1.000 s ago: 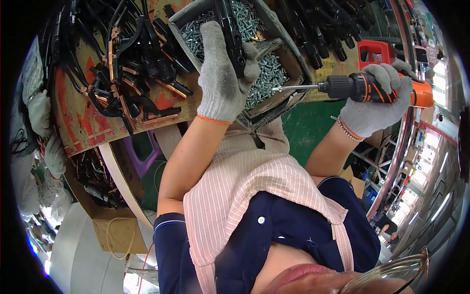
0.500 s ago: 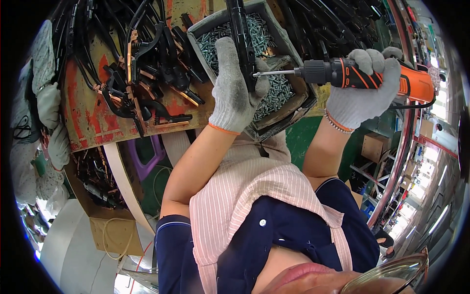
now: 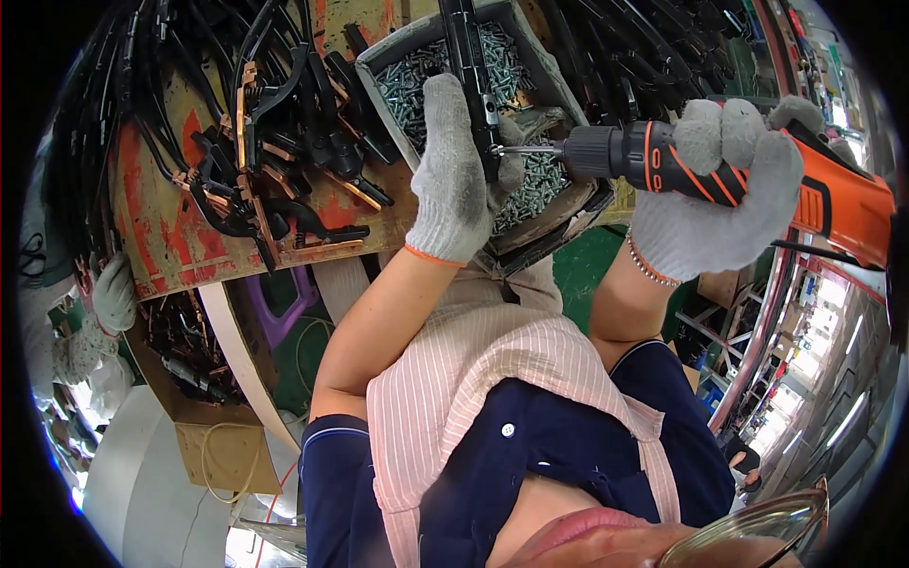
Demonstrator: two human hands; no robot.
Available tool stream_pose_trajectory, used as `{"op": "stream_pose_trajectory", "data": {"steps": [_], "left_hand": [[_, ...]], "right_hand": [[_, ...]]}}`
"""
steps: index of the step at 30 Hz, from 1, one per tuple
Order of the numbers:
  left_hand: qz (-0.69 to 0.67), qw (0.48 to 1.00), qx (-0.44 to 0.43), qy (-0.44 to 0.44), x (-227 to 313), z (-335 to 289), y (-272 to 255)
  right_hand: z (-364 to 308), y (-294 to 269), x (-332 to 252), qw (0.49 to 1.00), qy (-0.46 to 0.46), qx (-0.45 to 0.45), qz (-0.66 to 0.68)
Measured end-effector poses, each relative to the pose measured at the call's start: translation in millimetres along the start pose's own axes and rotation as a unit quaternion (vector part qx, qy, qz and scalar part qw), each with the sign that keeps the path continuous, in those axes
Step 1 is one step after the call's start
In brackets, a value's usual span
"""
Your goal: The person assembles black plastic components onto wiring harnesses at an industrial assembly table, using a power drill to secure the components with screws.
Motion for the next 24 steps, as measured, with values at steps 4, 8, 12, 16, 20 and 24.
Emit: {"op": "stream_pose_trajectory", "data": {"steps": [4, 8, 12, 16, 20, 24], "left_hand": [[0.002, 0.999, 0.024, -0.028, -0.7, -1.1, -0.2], [-0.008, 0.998, 0.035, -0.045, -0.1, 0.1, -3.0], [-0.022, 0.997, 0.050, -0.050, 3.4, -2.2, 0.2], [-0.042, 0.996, 0.032, -0.072, 0.4, 2.5, -3.6], [-0.045, 0.995, -0.021, -0.087, 6.4, -1.7, -4.7], [0.017, 0.996, 0.011, -0.089, 11.9, -9.5, 6.0]], "right_hand": [[-4.6, 18.6, -2.8, 0.848, -0.333, -0.105, -0.398], [-14.8, 37.5, -2.6, 0.977, 0.151, 0.040, 0.144], [-11.2, 39.0, -2.8, 0.985, 0.144, 0.014, 0.091], [-11.4, 41.1, -8.5, 0.985, 0.159, 0.001, 0.068], [-10.4, 43.4, -6.0, 0.985, 0.160, 0.015, 0.062], [-4.4, 33.3, -1.5, 0.971, 0.202, 0.037, 0.123]]}}
Point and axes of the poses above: each hand's wrist, its own z-axis towards the middle knuckle, its own y-axis out of the palm, x = y × z, the point moved 1 cm from there along z, towards the middle knuckle, and after that the axes turned 11 degrees about x, right-handed, at the moved point
